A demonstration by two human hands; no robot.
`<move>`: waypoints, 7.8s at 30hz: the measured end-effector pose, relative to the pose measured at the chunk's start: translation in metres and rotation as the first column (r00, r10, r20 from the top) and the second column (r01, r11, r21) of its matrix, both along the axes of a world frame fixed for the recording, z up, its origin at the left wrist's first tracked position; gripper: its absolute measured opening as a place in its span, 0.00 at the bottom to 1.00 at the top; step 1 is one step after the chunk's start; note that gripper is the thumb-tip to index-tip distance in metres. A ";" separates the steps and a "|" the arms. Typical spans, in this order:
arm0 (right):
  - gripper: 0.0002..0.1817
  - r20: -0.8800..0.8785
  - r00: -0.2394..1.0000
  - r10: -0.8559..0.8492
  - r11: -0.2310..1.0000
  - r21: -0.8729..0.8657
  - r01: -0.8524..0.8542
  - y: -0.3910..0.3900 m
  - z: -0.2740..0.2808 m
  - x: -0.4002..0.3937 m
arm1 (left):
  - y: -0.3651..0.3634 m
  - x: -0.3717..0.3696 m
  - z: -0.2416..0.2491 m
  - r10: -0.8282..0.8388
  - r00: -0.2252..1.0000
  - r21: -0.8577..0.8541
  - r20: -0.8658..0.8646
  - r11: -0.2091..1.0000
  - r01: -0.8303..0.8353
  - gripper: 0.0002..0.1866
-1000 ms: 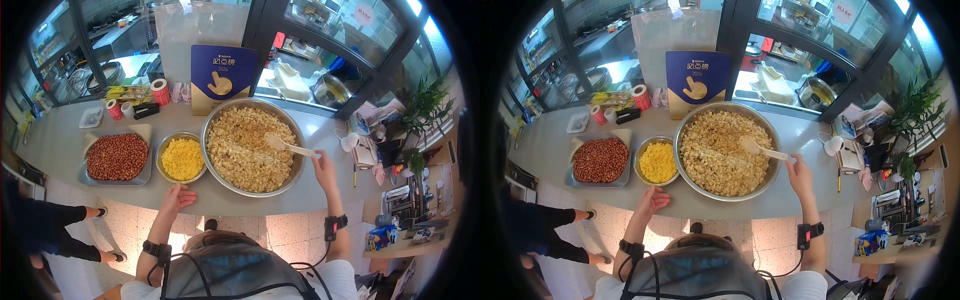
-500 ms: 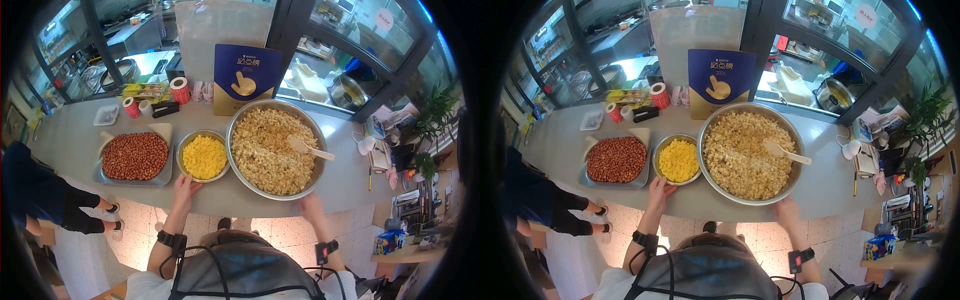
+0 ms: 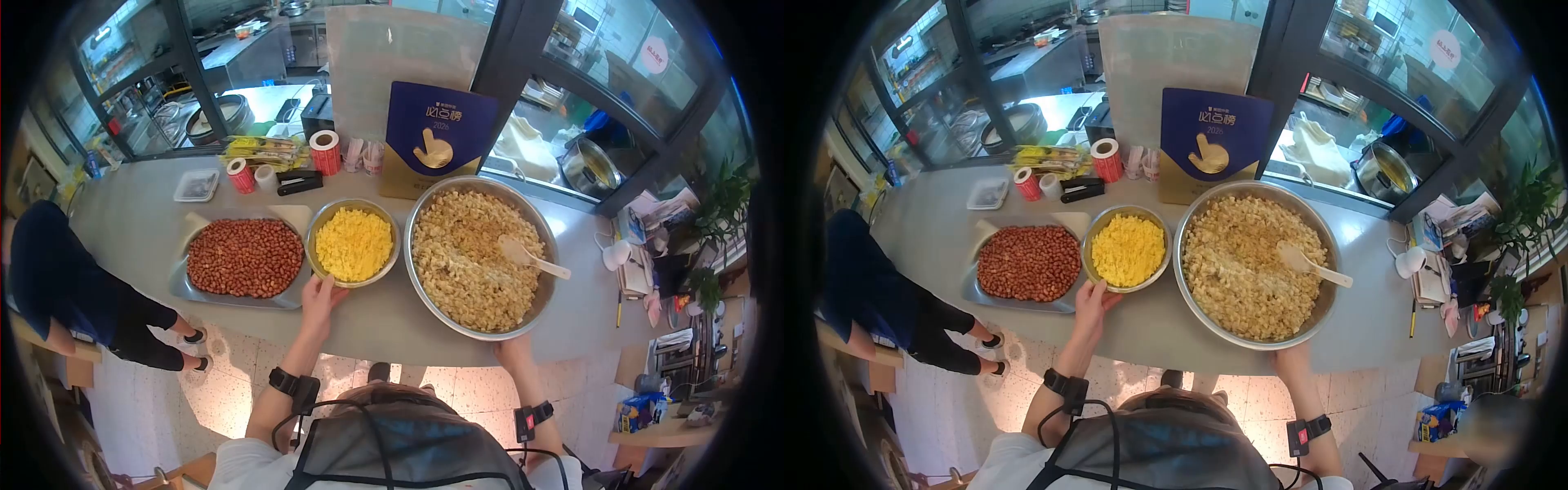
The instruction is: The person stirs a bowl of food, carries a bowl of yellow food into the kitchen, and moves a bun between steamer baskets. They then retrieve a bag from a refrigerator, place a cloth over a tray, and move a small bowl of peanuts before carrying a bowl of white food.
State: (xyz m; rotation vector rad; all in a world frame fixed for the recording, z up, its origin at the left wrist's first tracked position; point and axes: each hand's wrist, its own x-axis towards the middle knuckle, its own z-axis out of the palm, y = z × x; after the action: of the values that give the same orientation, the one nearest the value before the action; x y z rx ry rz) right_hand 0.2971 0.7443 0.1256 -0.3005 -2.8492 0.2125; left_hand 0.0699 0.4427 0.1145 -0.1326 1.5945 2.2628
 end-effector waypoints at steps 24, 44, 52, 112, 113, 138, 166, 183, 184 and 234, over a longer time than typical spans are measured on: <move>0.10 -0.117 0.887 -0.447 0.889 -0.167 0.426 0.051 -0.035 0.218 | 0.222 0.064 0.153 -0.657 0.675 -0.098 -0.335 0.737 0.669 0.12; 0.11 0.196 0.140 -0.971 -0.106 -0.871 0.480 0.137 -0.175 0.711 | 0.572 0.571 -0.041 -0.998 0.067 -0.178 -0.018 0.069 0.982 0.13; 0.13 0.237 0.128 -0.963 -0.139 -0.844 0.518 0.257 -0.221 0.836 | 0.736 0.716 -0.102 -0.998 -0.062 -0.154 -0.026 -0.058 0.986 0.10; 0.10 0.063 0.826 -0.561 0.140 -0.975 0.170 2.103 -0.234 0.951 | 2.131 0.916 -0.141 -0.476 0.879 -0.227 -0.015 0.858 0.461 0.08; 0.10 0.094 0.843 -0.529 0.154 -0.967 0.205 2.133 -0.226 0.923 | 2.144 0.906 -0.134 -0.406 0.914 -0.226 0.008 0.889 0.397 0.08; 0.10 0.532 0.752 -0.390 -0.069 -0.831 0.552 2.579 -0.254 0.484 | 2.503 0.394 -0.133 0.039 0.999 -0.151 0.012 0.988 -0.036 0.09; 0.06 0.670 0.640 0.376 0.266 -0.740 0.618 2.804 -0.303 -0.454 | 2.647 -0.205 -0.180 0.542 0.840 -0.314 0.008 0.799 -0.512 0.10; 0.07 0.607 0.650 0.458 0.442 -0.790 0.426 2.634 -0.363 -1.062 | 2.497 -0.534 -0.216 0.940 0.323 -0.238 0.110 0.340 -0.910 0.07; 0.08 0.566 0.658 0.497 0.422 -0.820 0.386 2.591 -0.359 -1.107 | 2.486 -0.554 -0.208 0.957 0.276 -0.283 0.085 0.289 -0.915 0.07; 0.09 0.490 0.058 0.870 0.491 -0.871 -0.005 1.127 -0.340 -2.077 | 1.208 -1.405 -0.329 0.909 -0.409 -0.356 0.085 -0.356 -0.864 0.08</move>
State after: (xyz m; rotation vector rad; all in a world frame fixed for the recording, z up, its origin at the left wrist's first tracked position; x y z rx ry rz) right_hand -1.7795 1.8709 -0.2142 0.9639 -3.6970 2.0424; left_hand -1.3354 1.6502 -0.2140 -2.9733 1.3225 2.5036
